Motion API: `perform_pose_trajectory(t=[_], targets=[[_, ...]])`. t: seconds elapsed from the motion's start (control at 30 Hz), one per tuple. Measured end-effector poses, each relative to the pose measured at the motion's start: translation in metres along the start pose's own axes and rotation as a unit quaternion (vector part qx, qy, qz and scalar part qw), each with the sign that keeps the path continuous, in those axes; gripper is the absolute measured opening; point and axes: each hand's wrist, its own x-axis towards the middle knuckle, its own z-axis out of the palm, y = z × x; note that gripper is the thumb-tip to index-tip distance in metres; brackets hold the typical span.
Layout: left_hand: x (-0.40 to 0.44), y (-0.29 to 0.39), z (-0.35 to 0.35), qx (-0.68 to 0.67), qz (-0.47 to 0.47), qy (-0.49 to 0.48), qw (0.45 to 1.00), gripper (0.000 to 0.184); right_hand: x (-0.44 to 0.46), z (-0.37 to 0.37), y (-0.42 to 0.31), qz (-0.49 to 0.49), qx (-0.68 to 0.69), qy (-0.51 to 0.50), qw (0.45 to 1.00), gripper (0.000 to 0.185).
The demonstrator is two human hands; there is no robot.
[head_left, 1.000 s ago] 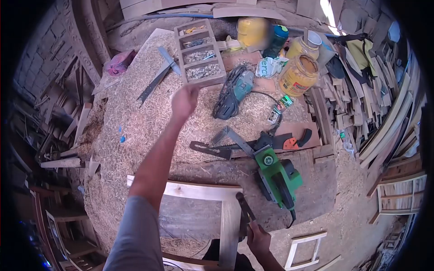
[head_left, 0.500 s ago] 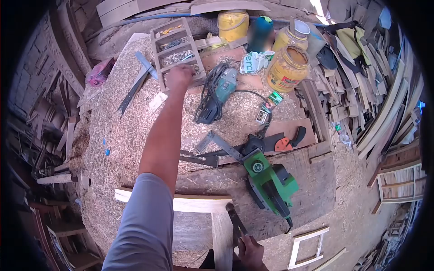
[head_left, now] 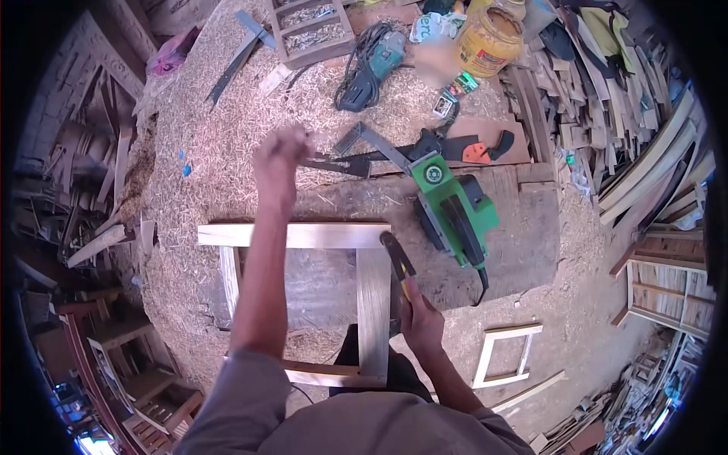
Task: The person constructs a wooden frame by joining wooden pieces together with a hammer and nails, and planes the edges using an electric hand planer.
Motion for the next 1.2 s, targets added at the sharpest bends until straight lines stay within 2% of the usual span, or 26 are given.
perform_pose_trajectory(t=[0.07,0.13,0.2,0.23,0.27,0.33,0.37,0.57,0.77,0.87,0.97,1.07,1.1,1.17,1.2], targets=[[-0.058,-0.041,-0.025,0.144,0.042,-0.007,0.989,0.012,0.001,-0.003,-0.003,-0.006,0.004,0.007,1.000,0.054],[-0.098,-0.084,-0.037,0.143,0.154,-0.093,0.973,0.011,0.001,-0.004,-0.005,-0.011,-0.009,0.008,1.000,0.056],[-0.129,-0.105,-0.032,0.110,0.087,-0.115,0.983,0.010,0.002,-0.004,-0.004,-0.023,-0.009,0.016,1.000,0.058],[-0.137,-0.117,-0.032,0.045,0.028,-0.141,0.989,0.010,0.002,-0.002,-0.002,-0.033,-0.003,0.024,0.999,0.060],[-0.140,-0.129,-0.034,0.131,0.097,-0.139,0.977,0.010,0.001,-0.002,-0.003,-0.042,0.004,0.030,0.999,0.062],[-0.141,-0.144,-0.031,0.293,0.231,-0.127,0.919,0.012,0.005,-0.009,-0.009,-0.035,-0.003,0.012,0.999,0.067],[-0.139,-0.152,-0.032,0.284,0.202,-0.143,0.926,0.012,0.005,-0.012,-0.011,-0.030,-0.006,0.002,1.000,0.069],[-0.142,-0.154,-0.031,0.305,0.216,-0.141,0.917,0.012,0.001,-0.034,-0.031,-0.018,0.032,-0.030,0.999,0.075],[-0.145,-0.149,-0.032,0.305,0.224,-0.149,0.913,0.012,0.002,-0.059,-0.066,-0.167,0.082,0.058,0.981,0.062],[-0.146,-0.150,-0.032,0.318,0.233,-0.151,0.907,0.014,0.006,-0.060,-0.070,-0.212,0.069,0.090,0.971,0.064],[-0.143,-0.159,-0.036,0.340,0.236,-0.157,0.897,0.015,0.013,-0.049,-0.054,-0.207,-0.016,0.038,0.977,0.064],[-0.140,-0.165,-0.035,0.330,0.249,-0.146,0.899,0.015,0.016,-0.049,-0.060,-0.117,-0.113,-0.053,0.985,0.064],[-0.140,-0.164,-0.034,0.320,0.256,-0.141,0.901,0.015,0.014,-0.052,-0.064,-0.115,-0.082,-0.043,0.989,0.064],[-0.136,-0.159,-0.040,0.360,0.228,-0.196,0.883,0.036,0.012,-0.063,-0.076,-0.117,-0.021,-0.026,0.993,0.064],[-0.135,-0.157,-0.042,0.379,0.211,-0.222,0.873,0.047,0.012,-0.072,-0.087,-0.146,0.006,0.015,0.989,0.066]])
